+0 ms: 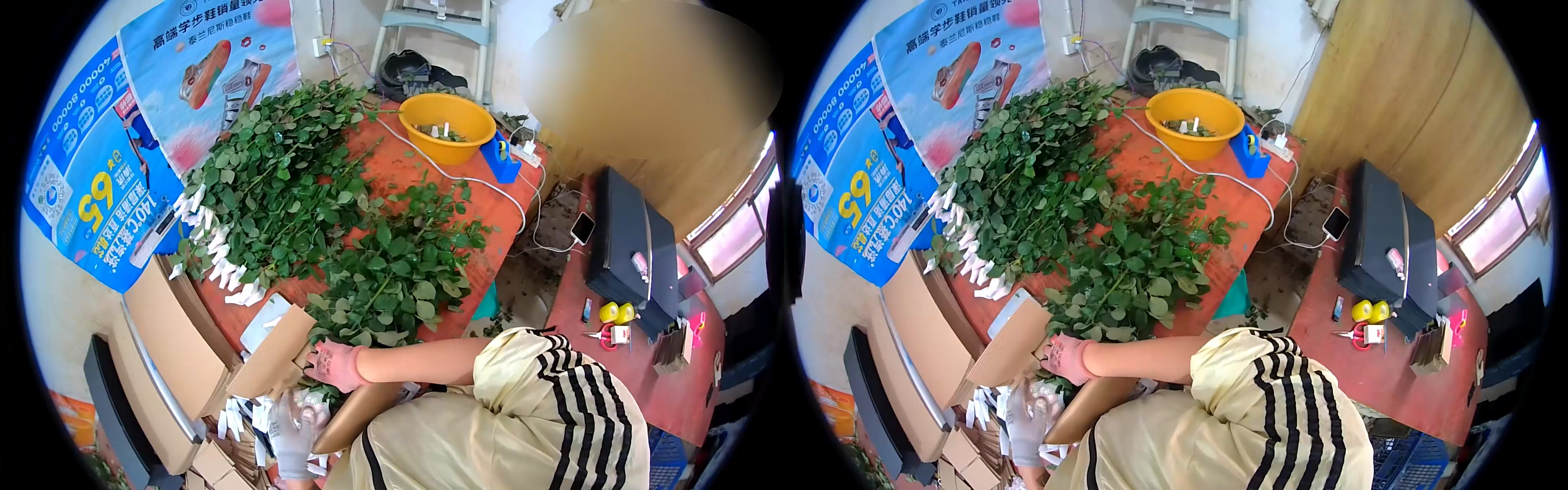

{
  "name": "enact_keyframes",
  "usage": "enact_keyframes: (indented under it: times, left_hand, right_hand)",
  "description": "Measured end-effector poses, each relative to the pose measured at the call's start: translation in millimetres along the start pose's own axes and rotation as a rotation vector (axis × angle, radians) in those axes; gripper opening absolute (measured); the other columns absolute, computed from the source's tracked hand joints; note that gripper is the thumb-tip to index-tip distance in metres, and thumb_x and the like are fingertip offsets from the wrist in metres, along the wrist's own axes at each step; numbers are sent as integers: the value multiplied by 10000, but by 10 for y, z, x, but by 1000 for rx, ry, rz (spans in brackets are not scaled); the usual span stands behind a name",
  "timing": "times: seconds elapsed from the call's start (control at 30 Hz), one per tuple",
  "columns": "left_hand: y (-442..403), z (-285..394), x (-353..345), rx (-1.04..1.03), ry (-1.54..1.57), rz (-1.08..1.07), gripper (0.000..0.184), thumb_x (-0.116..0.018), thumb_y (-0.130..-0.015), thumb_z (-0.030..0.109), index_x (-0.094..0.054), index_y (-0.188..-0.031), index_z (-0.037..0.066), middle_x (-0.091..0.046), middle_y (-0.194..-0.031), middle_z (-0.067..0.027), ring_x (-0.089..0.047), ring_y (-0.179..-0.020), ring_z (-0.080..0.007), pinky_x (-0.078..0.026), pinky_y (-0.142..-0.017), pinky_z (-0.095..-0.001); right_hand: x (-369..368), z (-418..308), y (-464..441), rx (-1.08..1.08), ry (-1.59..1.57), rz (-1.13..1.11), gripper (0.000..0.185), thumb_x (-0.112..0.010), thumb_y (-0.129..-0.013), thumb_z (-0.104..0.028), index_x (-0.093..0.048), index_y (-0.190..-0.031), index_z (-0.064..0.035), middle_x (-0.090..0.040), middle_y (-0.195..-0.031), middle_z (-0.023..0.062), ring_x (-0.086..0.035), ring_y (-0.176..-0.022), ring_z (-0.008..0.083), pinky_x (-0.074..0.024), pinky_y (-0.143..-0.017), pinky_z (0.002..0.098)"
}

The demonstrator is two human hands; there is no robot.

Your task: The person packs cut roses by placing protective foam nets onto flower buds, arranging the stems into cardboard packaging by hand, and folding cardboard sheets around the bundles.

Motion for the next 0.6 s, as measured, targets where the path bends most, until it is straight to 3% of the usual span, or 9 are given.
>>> enact_keyframes:
  times: [0.1,0.2,0.23,0.27,0.3,0.37,0.4,0.47,0.6]
  left_hand:
    - [-114,116,155,33,-178,-61,558,-693,-711,275,-531,-1160,-14,-574,-1079,-214,-523,-1038,-380,-404,-919,-442]
    - [-216,243,195,-99,-186,-116,553,-716,-681,317,-565,-1125,23,-595,-1027,-184,-548,-975,-372,-429,-872,-443]
    - [-210,79,135,-34,-171,-207,520,-712,-689,319,-575,-1103,35,-595,-1027,-193,-547,-996,-368,-432,-859,-442]
    - [-236,125,192,60,-102,-224,507,-703,-699,326,-574,-1096,39,-591,-1024,-201,-553,-1002,-370,-433,-855,-441]
    - [-264,86,207,142,-97,-310,474,-710,-701,290,-578,-1079,36,-584,-1004,-210,-565,-987,-366,-450,-812,-432]
    - [-212,-244,91,223,320,-203,393,-691,-727,164,-579,-1072,16,-580,-1014,-186,-593,-969,-323,-482,-801,-395]
    - [-217,-186,147,240,321,-190,393,-691,-727,164,-579,-1072,16,-580,-1014,-186,-593,-969,-323,-482,-801,-395]
    - [-293,84,305,221,517,-142,300,-611,-789,4,-551,-1081,-29,-554,-1071,-110,-567,-1007,-179,-486,-869,-311]
    - [-338,233,457,142,468,-61,330,-619,-770,14,-562,-1094,-18,-561,-1052,-138,-574,-1001,-227,-487,-851,-313]
  right_hand:
    - [245,-2,190,18,-123,107,720,-594,-676,-350,-416,-1325,-93,-434,-1256,130,-431,-1152,336,-352,-974,446]
    - [664,16,508,40,-179,167,739,-689,-632,-364,-461,-1267,-62,-505,-1174,132,-485,-1107,305,-364,-960,383]
    - [768,52,641,80,-188,264,724,-677,-676,-385,-448,-1277,-54,-506,-1201,156,-473,-1155,298,-328,-1011,393]
    - [591,90,747,78,-164,523,726,-675,-699,-402,-434,-1289,-55,-483,-1250,174,-461,-1183,302,-289,-1050,416]
    - [862,133,899,59,-288,412,702,-669,-712,-380,-438,-1288,-51,-477,-1269,172,-450,-1197,310,-293,-1052,408]
    - [1046,295,1088,15,-321,536,620,-660,-717,-322,-489,-1248,-52,-504,-1238,148,-476,-1156,304,-346,-1018,374]
    - [1131,389,1158,-47,-338,516,555,-648,-730,-306,-515,-1211,-62,-523,-1195,144,-501,-1124,293,-355,-1001,383]
    - [1179,545,1120,-118,-362,495,492,-636,-743,-289,-540,-1174,-72,-542,-1152,141,-525,-1091,282,-363,-984,392]
    - [912,622,864,-28,-149,375,501,-654,-704,-246,-548,-1175,-113,-557,-1099,112,-517,-1072,298,-371,-970,372]
Point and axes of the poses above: each hand's wrist, its own y-axis away from the middle knuckle, its own x-axis out of the back of the hand, z = x × y, the point moved 6 cm from there along -y, towards the middle knuckle
